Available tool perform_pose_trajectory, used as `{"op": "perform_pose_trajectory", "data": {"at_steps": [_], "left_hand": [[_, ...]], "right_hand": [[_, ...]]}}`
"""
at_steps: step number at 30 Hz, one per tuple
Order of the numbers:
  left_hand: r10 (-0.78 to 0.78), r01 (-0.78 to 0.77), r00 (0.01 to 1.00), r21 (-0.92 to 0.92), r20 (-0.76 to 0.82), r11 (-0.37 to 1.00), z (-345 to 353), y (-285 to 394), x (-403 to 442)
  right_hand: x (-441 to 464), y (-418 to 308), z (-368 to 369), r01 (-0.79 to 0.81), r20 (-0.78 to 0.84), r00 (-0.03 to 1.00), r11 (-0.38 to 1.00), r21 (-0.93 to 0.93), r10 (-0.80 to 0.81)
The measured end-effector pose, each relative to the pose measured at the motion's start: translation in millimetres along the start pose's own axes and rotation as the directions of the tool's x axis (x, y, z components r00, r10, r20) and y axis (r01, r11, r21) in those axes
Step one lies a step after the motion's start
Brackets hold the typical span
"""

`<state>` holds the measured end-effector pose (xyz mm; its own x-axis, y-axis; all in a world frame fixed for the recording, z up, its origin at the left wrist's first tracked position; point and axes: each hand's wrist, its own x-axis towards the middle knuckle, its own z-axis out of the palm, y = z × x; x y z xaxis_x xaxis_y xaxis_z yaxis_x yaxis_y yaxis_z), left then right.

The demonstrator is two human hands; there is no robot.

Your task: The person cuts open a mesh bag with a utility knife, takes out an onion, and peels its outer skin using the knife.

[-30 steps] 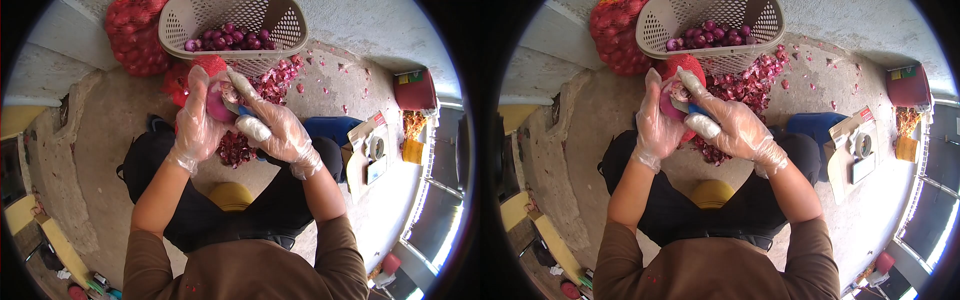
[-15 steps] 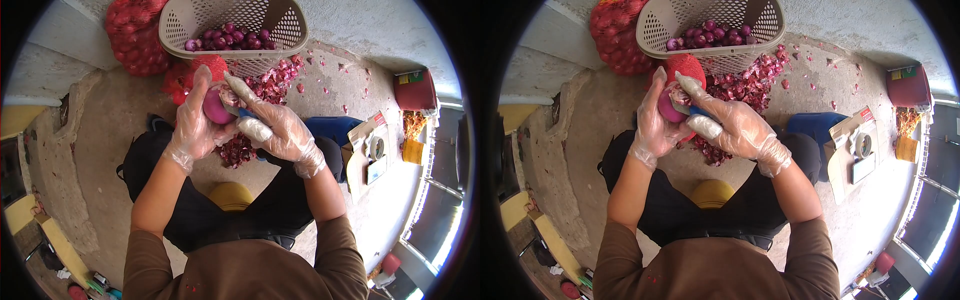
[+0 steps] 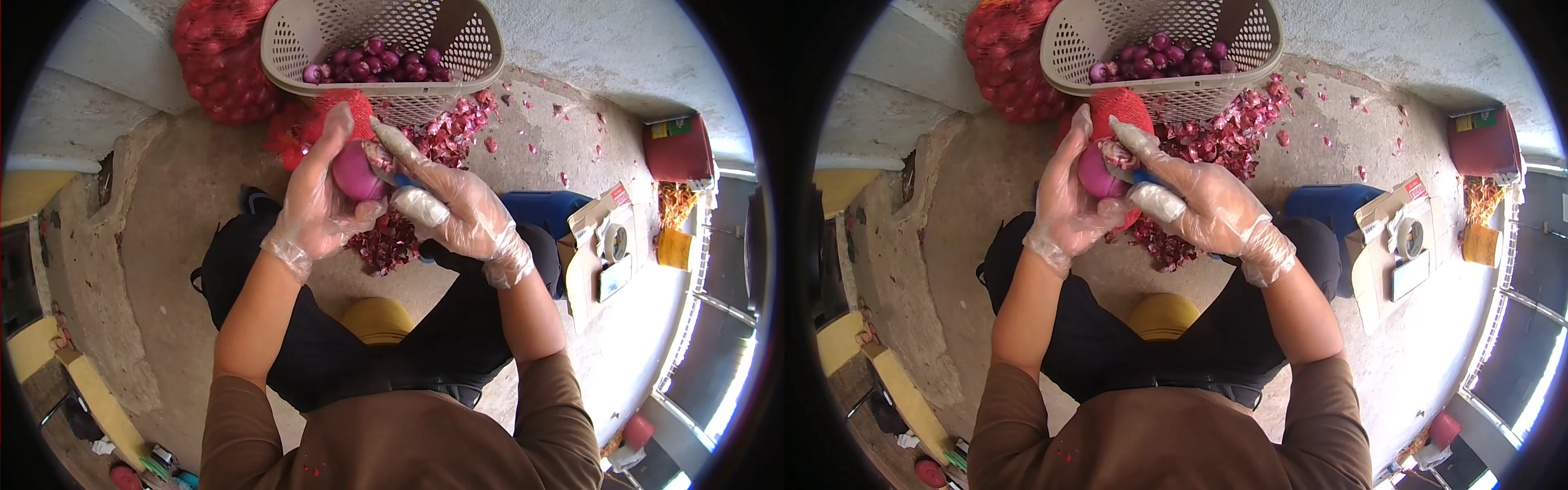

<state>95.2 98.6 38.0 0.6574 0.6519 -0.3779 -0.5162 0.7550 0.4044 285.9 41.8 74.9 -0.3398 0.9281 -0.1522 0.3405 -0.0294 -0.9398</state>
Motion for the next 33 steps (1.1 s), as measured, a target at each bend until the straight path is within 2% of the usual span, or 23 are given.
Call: {"op": "perform_pose_trajectory", "data": {"at_steps": [2,4,5,6,8,11,13,17,20,25,27,28,30,33], "left_hand": [[-0.002,0.0,0.997,0.016,0.079,1.0,-4,1,-5],[0.022,-0.048,0.994,0.241,0.109,0.969,-4,1,-6],[0.032,-0.074,0.992,0.348,0.125,0.934,-4,1,-7],[0.038,-0.088,0.988,0.348,0.149,0.933,-5,1,-6],[0.048,-0.115,0.979,0.346,0.197,0.931,-6,-1,-5],[0.154,-0.18,0.981,0.248,0.12,0.952,7,-8,-5],[0.166,-0.197,0.976,0.239,0.144,0.951,1,-6,-2],[0.137,-0.139,0.99,0.061,0.045,0.988,0,-8,0],[0.189,-0.192,0.981,0.136,0.038,0.972,7,-9,-1],[0.19,-0.196,0.98,0.112,0.061,0.974,7,-9,-1],[0.185,-0.193,0.979,0.094,0.083,0.977,6,-7,-1],[0.176,-0.184,0.979,0.074,0.105,0.98,4,-6,-2],[0.169,-0.175,0.981,0.058,0.093,0.983,7,-6,-3],[0.147,-0.149,0.989,0.041,0.034,0.988,16,-6,-5]], "right_hand": [[-1,-1,-3,-0.046,0.006,0.999,0.997,0.058,0.046],[2,9,4,0.109,-0.103,0.989,0.994,0.021,-0.106],[1,12,4,0.12,-0.12,0.986,0.992,0.033,-0.116],[1,13,5,0.133,-0.136,0.983,0.99,0.044,-0.125],[-2,5,2,0.024,-0.091,0.996,0.99,0.136,-0.012],[-3,1,-1,-0.023,-0.044,0.999,0.982,0.186,0.032],[-3,3,1,0.002,-0.044,0.999,0.977,0.215,0.007],[-2,4,-1,0.013,0.008,1.0,0.971,0.238,-0.015],[-2,8,1,0.05,-0.019,0.999,0.976,0.21,-0.047],[-1,14,3,0.154,-0.044,0.988,0.977,0.146,-0.149],[-1,10,2,0.109,-0.008,0.994,0.983,0.145,-0.109],[-4,-1,-3,0.027,0.04,0.999,0.986,0.167,-0.034],[-4,-4,-3,0.016,0.051,0.998,0.987,0.159,-0.024],[-2,7,4,0.18,-0.026,0.984,0.982,0.059,-0.179]]}}
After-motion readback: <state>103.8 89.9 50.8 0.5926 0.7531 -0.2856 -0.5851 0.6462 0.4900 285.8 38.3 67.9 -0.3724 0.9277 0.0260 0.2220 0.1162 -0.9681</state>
